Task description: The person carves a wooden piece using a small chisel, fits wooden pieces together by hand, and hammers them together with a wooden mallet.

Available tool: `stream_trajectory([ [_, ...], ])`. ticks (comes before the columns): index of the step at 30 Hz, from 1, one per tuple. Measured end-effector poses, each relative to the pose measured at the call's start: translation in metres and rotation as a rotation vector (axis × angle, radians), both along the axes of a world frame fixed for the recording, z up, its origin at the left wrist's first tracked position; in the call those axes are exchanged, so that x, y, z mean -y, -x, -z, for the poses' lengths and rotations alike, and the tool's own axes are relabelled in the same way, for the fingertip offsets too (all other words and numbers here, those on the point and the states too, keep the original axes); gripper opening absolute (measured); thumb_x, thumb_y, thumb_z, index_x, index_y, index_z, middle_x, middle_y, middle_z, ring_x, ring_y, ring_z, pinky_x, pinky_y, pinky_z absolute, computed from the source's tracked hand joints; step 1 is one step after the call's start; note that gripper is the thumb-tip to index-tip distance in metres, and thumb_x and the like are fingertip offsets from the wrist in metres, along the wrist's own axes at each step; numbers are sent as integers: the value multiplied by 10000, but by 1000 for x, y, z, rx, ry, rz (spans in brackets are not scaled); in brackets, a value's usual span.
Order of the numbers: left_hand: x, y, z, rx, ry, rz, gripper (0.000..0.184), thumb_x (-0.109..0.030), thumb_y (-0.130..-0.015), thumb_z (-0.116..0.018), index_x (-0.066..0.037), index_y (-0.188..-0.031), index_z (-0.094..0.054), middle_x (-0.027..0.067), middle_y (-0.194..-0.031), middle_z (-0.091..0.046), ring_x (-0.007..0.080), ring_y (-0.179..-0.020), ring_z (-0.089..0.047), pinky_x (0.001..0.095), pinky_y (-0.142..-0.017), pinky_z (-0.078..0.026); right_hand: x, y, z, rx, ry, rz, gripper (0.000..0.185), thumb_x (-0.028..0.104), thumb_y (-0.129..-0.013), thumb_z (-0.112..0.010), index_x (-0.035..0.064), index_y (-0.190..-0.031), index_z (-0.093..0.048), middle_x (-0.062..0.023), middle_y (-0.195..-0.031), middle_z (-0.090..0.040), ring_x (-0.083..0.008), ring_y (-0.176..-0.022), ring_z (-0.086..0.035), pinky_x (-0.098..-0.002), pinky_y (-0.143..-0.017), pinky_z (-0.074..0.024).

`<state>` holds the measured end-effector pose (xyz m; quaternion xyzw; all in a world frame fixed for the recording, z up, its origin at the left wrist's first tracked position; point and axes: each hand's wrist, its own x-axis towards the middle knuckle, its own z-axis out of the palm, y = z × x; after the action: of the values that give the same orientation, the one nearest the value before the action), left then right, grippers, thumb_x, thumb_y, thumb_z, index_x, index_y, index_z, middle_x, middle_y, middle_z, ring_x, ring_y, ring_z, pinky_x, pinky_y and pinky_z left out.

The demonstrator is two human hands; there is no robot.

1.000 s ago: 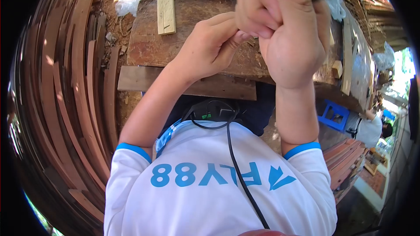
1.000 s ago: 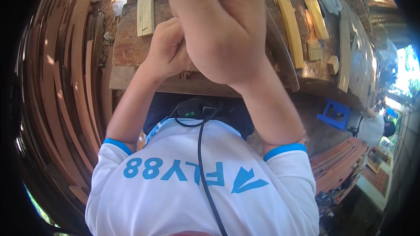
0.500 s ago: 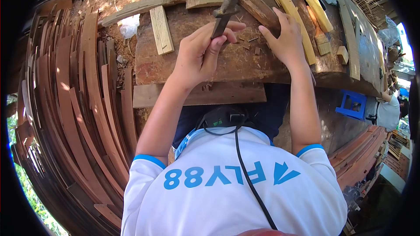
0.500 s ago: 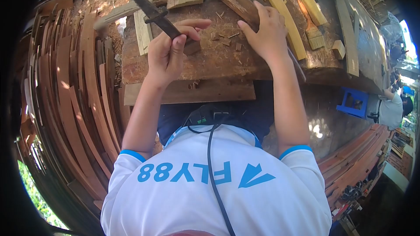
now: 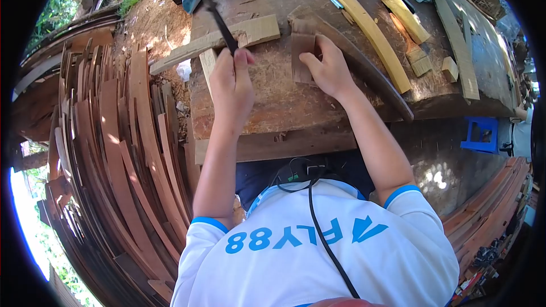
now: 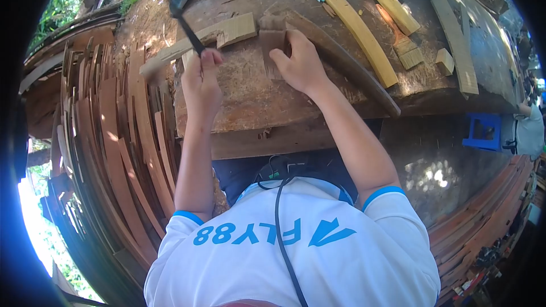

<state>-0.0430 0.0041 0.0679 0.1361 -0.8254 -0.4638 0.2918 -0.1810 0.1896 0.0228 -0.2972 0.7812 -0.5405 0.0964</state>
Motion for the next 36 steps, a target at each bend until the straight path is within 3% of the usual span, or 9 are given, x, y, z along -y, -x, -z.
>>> stream_trajectory([
  [2, 0, -13, 14, 313, 100, 15, 265, -211, -1116, -609, -19, -940, -663, 118, -966, -658, 314, -889, -637, 429, -815, -487, -1, 12, -2, -55, 38, 86, 399, 252, -970, -724, -58, -1215, -667, -251, -1133, -735, -376, -1054, -729, -440, -931, -557],
  [6, -21, -34, 37, 374, 428, 3, 200, -196, -1062, -661, -29, -964, -710, 129, -957, -629, 367, -943, -633, 483, -862, -466, -3, 32, 12, -160, 141, 106, 558, 208, -958, -700, -63, -1425, -559, -282, -1229, -720, -379, -1103, -729, -447, -959, -553],
  [9, -27, -38, 37, 437, 520, -34, 178, -225, -1054, -682, -60, -1084, -741, 104, -1096, -634, 329, -1038, -631, 480, -912, -449, -5, 65, 21, 211, 230, 128, 707, 243, -965, -692, -62, -1558, -455, -269, -1354, -685, -356, -1304, -663, -444, -1140, -484],
  [13, -25, -25, 29, 402, 602, -70, 383, -327, -1009, -746, -114, -1323, -699, 126, -1307, -606, 324, -1228, -592, 501, -1020, -430, 7, 77, 13, 32, 333, 330, 799, 404, -978, -727, -113, -1534, -474, -306, -1408, -643, -385, -1354, -622, -453, -1170, -461],
  [16, -8, 3, 19, 396, 632, -21, 590, -403, -967, -786, -138, -1468, -623, 142, -1451, -560, 328, -1378, -525, 527, -1108, -401, -5, 69, -18, 61, -83, 180, 876, 491, -962, -757, -146, -1506, -500, -335, -1448, -608, -413, -1382, -597, -467, -1174, -457],
  [21, 51, 78, 11, 463, 826, 61, 793, -455, -921, -815, -123, -1578, -520, 175, -1558, -539, 366, -1502, -461, 563, -1216, -373, 12, 69, -20, -73, -65, 133, 773, 460, -925, -854, -94, -1423, -648, -221, -1220, -763, -275, -1129, -735, -390, -1002, -559],
  [24, 75, 111, 2, 559, 543, 409, 801, -456, -892, -825, -90, -1553, -557, 214, -1522, -602, 401, -1482, -498, 537, -1230, -395, 25, 74, -18, -8, 28, 14, 723, 400, -946, -857, -77, -1445, -644, -195, -1204, -772, -221, -1097, -736, -353, -974, -565],
  [33, 68, 99, -53, 242, 545, 322, 857, -351, -800, -956, -16, -1511, -614, 206, -1270, -763, 378, -1243, -712, 443, -1036, -575, 47, 55, -33, 204, 270, -34, 591, 272, -959, -885, -51, -1406, -673, -107, -1160, -785, -134, -1009, -727, -298, -912, -573],
  [36, 62, 88, -75, -18, 655, 293, 872, -281, -743, -999, -19, -1490, -631, 177, -1270, -766, 349, -1227, -716, 437, -990, -594, 44, 47, -64, 175, 380, -62, 685, 380, -901, -917, -63, -1374, -695, -147, -1109, -799, -175, -976, -744, -338, -864, -584],
])
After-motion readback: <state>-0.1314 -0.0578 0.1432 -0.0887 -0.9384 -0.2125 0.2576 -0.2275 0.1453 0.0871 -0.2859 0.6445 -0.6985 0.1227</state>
